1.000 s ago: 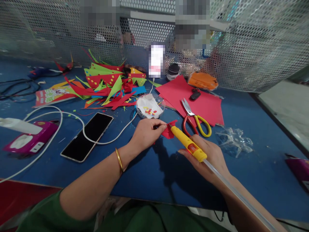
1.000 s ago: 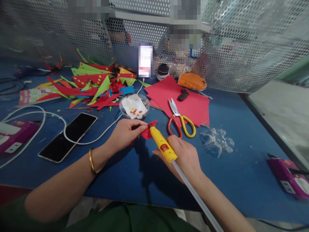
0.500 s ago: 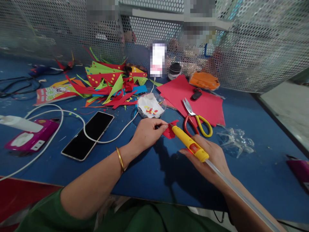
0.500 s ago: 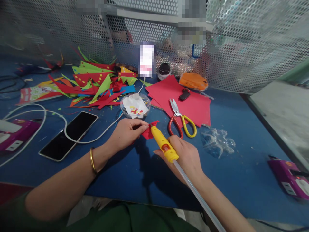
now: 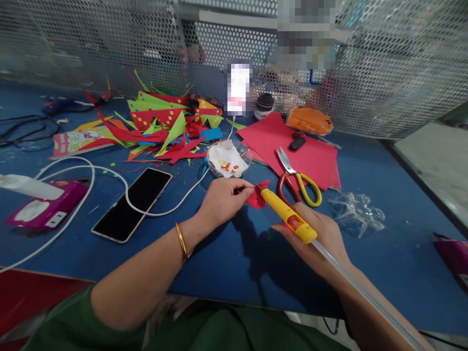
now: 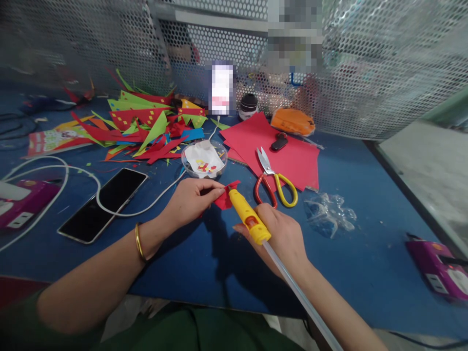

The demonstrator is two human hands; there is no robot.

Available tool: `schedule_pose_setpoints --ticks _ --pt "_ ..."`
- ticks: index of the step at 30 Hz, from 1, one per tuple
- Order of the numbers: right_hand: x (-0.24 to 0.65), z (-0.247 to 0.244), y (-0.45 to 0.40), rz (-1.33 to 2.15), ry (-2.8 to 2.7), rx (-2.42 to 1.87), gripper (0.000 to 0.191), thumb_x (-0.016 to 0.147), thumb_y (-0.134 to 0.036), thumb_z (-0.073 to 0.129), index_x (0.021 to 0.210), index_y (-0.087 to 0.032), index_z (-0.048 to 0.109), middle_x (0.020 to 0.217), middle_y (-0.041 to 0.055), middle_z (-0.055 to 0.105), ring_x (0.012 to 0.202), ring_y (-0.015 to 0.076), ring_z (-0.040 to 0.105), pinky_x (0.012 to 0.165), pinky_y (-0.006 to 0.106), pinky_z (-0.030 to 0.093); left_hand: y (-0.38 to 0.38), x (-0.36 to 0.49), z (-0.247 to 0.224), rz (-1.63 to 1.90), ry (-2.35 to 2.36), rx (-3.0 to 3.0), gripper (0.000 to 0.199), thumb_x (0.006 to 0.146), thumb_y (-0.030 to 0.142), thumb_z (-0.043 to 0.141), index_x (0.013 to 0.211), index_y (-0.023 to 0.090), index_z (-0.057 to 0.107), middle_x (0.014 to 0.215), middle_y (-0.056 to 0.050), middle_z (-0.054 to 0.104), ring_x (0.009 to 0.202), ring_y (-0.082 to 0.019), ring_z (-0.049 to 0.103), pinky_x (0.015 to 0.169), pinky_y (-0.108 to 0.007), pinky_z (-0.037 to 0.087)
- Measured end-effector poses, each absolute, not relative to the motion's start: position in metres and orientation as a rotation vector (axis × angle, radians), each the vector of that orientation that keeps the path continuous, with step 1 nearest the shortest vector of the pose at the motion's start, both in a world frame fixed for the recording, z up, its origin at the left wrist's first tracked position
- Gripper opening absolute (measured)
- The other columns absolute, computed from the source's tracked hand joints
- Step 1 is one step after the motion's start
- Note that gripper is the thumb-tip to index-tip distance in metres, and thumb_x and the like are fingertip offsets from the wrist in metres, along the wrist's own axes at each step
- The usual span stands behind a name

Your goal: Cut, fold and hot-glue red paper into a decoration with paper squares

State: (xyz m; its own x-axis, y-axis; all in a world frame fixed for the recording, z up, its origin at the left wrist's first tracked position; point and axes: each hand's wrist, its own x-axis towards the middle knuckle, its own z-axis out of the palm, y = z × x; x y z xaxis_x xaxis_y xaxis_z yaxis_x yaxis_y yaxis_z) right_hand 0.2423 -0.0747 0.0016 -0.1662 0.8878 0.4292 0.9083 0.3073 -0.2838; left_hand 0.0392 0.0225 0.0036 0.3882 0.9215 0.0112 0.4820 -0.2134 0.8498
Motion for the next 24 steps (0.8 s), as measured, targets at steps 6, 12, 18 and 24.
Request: schedule_pose_setpoints --ticks 6,12,18,24 --pt "0.2420 0.0008 -0.0747 -0.098 -2.057 -1.570 0.046 0.097 -0.065 0.047 0.077 -0.024 0.049 0.056 -0.0030 0.056 0.044 0.0130 0.052 0.044 0.024 0.035 0.0235 0.0400 0.0025 0.698 1.212 1.839 0.028 0.086 0.032 0.058 0.091 0.018 0.083 0.057 0.001 0.062 0.052 -0.012 0.045 0.054 -0.028 0.032" --pt "0.2426 0.0026 -0.0751 -0.084 -2.048 -1.603 0.047 0.097 -0.065 0.046 0.075 -0.024 0.047 0.055 -0.0031 0.055 0.044 0.0129 0.051 0.044 0.025 0.035 0.0233 0.0392 0.0022 0.697 1.212 1.842 0.028 0.086 0.032 0.058 0.090 0.019 0.082 0.057 0.001 0.062 0.051 -0.012 0.044 0.055 -0.029 0.033" --pt "0.2422 0.0039 -0.0760 -0.082 -2.040 -1.609 0.049 0.097 -0.066 0.046 0.073 -0.025 0.043 0.053 -0.0043 0.051 0.043 0.0123 0.048 0.043 0.024 0.035 0.0240 0.0386 0.0010 0.692 1.224 1.840 0.029 0.086 0.033 0.058 0.091 0.018 0.082 0.057 0.001 0.061 0.053 -0.012 0.046 0.055 -0.029 0.032" --pt "0.2424 0.0040 -0.0751 -0.095 -2.031 -1.618 0.051 0.097 -0.068 0.043 0.071 -0.025 0.042 0.052 -0.0047 0.051 0.040 0.0117 0.046 0.042 0.023 0.033 0.0245 0.0383 0.0012 0.704 1.199 1.873 0.028 0.087 0.032 0.058 0.090 0.017 0.082 0.055 0.002 0.061 0.052 -0.011 0.044 0.055 -0.028 0.032"
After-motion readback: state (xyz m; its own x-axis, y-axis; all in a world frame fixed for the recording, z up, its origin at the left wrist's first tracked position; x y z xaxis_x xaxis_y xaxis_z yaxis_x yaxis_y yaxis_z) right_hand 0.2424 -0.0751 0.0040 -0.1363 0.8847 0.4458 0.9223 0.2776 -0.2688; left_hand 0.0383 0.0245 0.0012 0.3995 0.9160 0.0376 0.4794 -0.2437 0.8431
